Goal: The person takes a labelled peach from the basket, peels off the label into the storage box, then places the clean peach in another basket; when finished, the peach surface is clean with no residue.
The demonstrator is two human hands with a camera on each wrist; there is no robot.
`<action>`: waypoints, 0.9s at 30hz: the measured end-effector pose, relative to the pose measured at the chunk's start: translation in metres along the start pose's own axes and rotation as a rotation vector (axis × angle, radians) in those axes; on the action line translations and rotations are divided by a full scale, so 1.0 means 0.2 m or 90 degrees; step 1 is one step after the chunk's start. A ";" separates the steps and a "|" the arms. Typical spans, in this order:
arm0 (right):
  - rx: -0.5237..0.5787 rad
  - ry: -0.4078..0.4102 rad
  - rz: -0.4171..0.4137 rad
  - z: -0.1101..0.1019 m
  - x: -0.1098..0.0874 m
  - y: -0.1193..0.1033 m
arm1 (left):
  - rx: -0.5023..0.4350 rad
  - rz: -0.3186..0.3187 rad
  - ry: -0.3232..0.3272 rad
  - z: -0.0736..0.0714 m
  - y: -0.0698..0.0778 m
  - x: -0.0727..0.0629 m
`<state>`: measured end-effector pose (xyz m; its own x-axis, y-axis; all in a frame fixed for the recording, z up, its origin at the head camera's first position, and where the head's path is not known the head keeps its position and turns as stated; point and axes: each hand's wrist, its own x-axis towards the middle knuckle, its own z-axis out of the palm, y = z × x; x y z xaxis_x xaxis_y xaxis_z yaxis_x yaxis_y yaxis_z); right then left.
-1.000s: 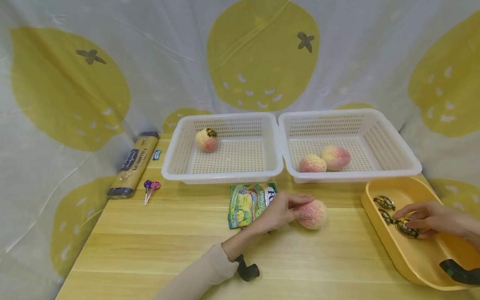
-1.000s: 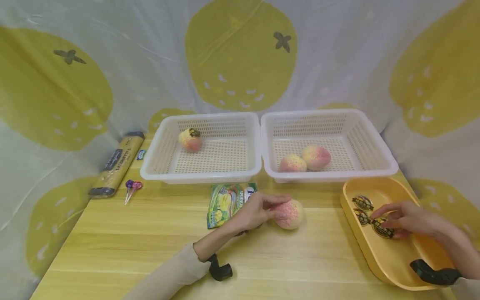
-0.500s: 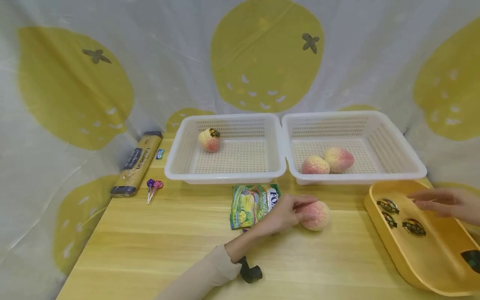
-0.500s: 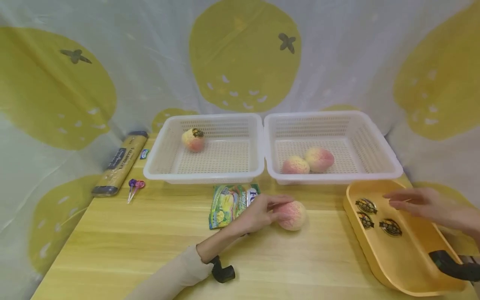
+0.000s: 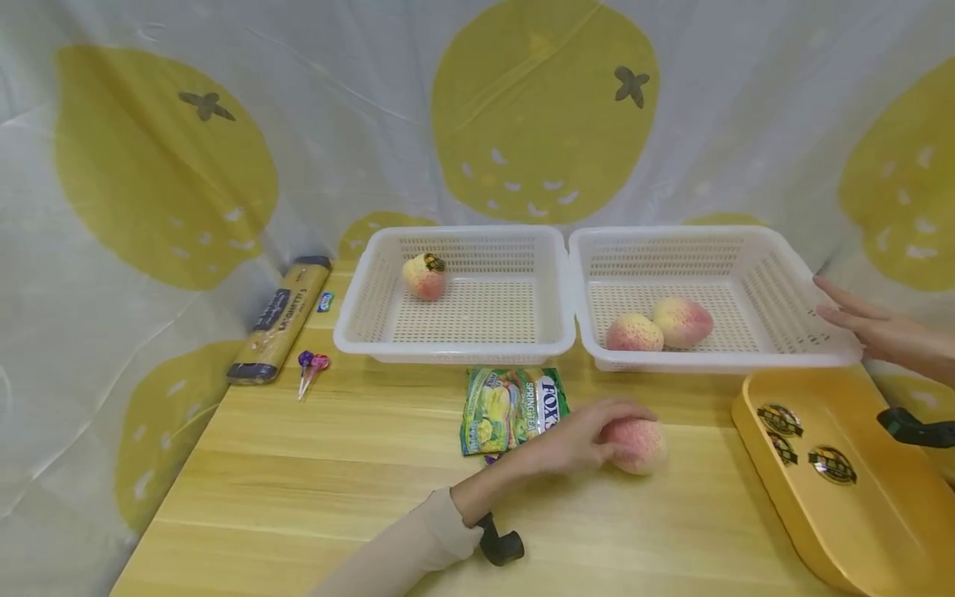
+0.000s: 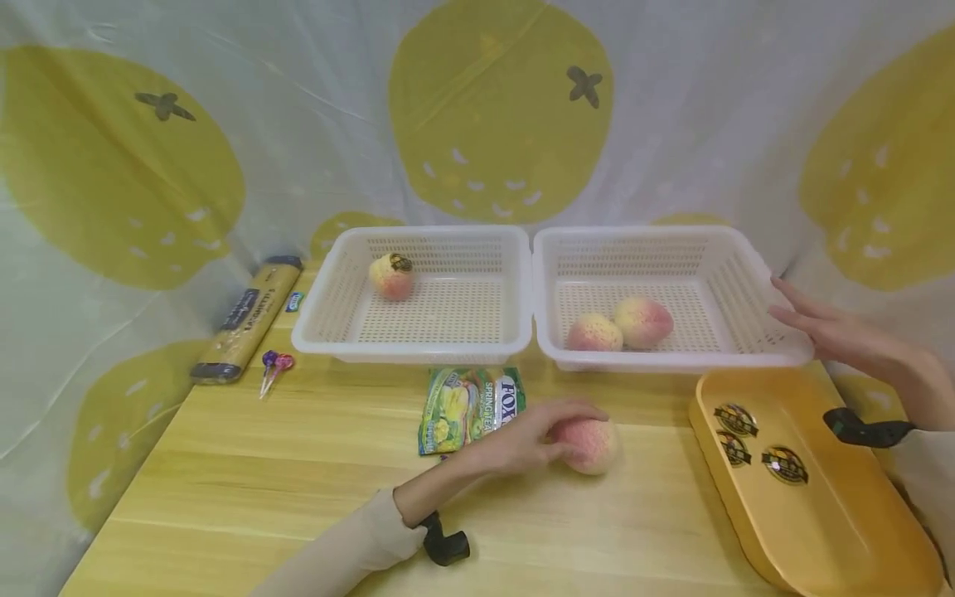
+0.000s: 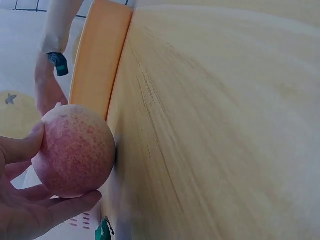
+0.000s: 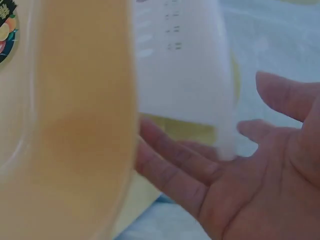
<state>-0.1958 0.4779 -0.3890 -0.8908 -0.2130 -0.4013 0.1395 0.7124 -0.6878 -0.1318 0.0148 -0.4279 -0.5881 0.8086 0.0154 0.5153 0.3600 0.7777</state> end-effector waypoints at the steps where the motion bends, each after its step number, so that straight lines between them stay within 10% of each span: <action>1: 0.027 -0.007 -0.004 0.01 0.01 0.03 | 0.009 0.006 -0.004 0.00 0.00 0.00; 8: 0.279 -0.039 -0.098 0.02 0.02 0.19 | -0.029 0.075 -0.004 -0.15 0.10 0.01; 14: 0.436 -0.116 -0.174 0.02 0.02 0.24 | -0.133 0.073 0.120 -0.44 0.16 0.16; 20: 0.370 -0.067 -0.180 0.03 0.05 0.23 | -0.129 -0.008 0.259 -0.57 0.03 0.41; 27: 0.354 -0.056 -0.184 0.04 0.08 0.24 | -0.041 -0.058 0.276 -0.55 -0.04 0.64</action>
<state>-0.1998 0.5036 -0.4319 -0.8908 -0.4153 -0.1845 0.1234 0.1698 -0.9777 -0.2795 0.0647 -0.3633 -0.8434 0.5003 0.1960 0.4175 0.3808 0.8250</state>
